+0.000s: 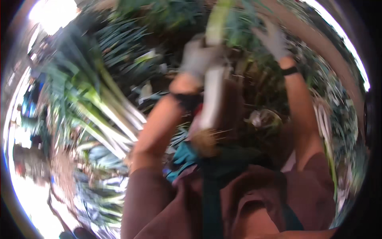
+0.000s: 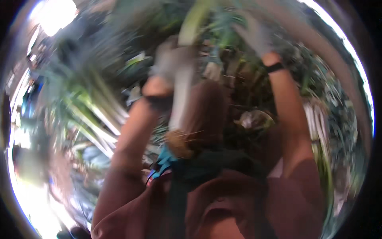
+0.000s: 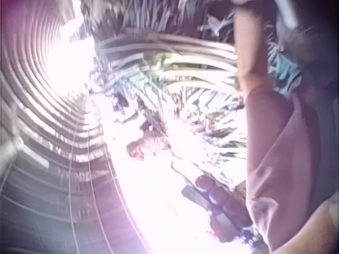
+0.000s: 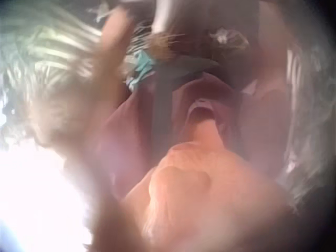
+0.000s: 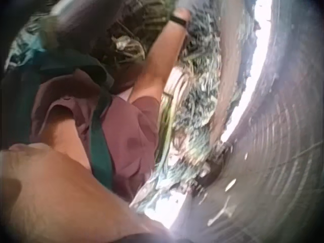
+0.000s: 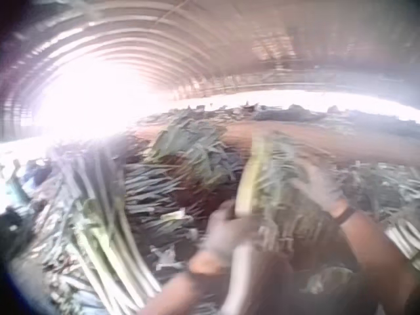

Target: Cleaning and stripping the outer leaves of harvested leeks in a farm processing area.

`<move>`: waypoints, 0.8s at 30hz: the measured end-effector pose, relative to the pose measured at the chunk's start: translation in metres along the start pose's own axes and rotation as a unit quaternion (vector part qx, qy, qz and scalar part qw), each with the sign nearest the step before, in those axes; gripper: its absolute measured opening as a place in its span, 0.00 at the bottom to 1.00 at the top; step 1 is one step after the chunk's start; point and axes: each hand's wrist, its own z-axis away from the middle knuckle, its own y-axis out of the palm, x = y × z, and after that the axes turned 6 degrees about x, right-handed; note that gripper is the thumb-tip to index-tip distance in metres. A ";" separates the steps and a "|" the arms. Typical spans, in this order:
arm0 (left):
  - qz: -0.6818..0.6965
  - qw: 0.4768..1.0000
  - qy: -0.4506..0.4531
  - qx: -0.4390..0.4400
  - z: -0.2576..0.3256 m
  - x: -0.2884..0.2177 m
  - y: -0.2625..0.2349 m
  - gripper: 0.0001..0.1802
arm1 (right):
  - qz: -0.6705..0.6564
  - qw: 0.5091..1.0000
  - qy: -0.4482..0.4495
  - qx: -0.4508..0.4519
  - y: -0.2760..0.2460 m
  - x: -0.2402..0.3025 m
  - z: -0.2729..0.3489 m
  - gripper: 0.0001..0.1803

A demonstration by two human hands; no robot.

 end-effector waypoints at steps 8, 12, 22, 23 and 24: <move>-0.386 0.879 0.086 -0.265 0.138 -0.079 -0.211 0.26 | 0.010 0.962 0.154 0.224 -0.006 -0.041 0.083 0.25; -0.523 0.760 -0.033 -0.385 0.183 -0.094 -0.346 0.33 | -0.060 0.903 0.271 0.328 0.010 -0.089 0.144 0.26; -0.698 0.665 0.014 -0.265 0.081 -0.083 -0.297 0.26 | -0.020 0.791 0.405 0.457 0.070 -0.131 0.305 0.32; -0.662 0.716 0.035 -0.220 0.055 -0.073 -0.253 0.24 | -0.026 0.769 0.383 0.511 0.081 -0.126 0.325 0.33; -0.636 0.749 0.048 -0.178 0.038 -0.063 -0.206 0.21 | -0.047 0.753 0.351 0.555 0.098 -0.114 0.340 0.34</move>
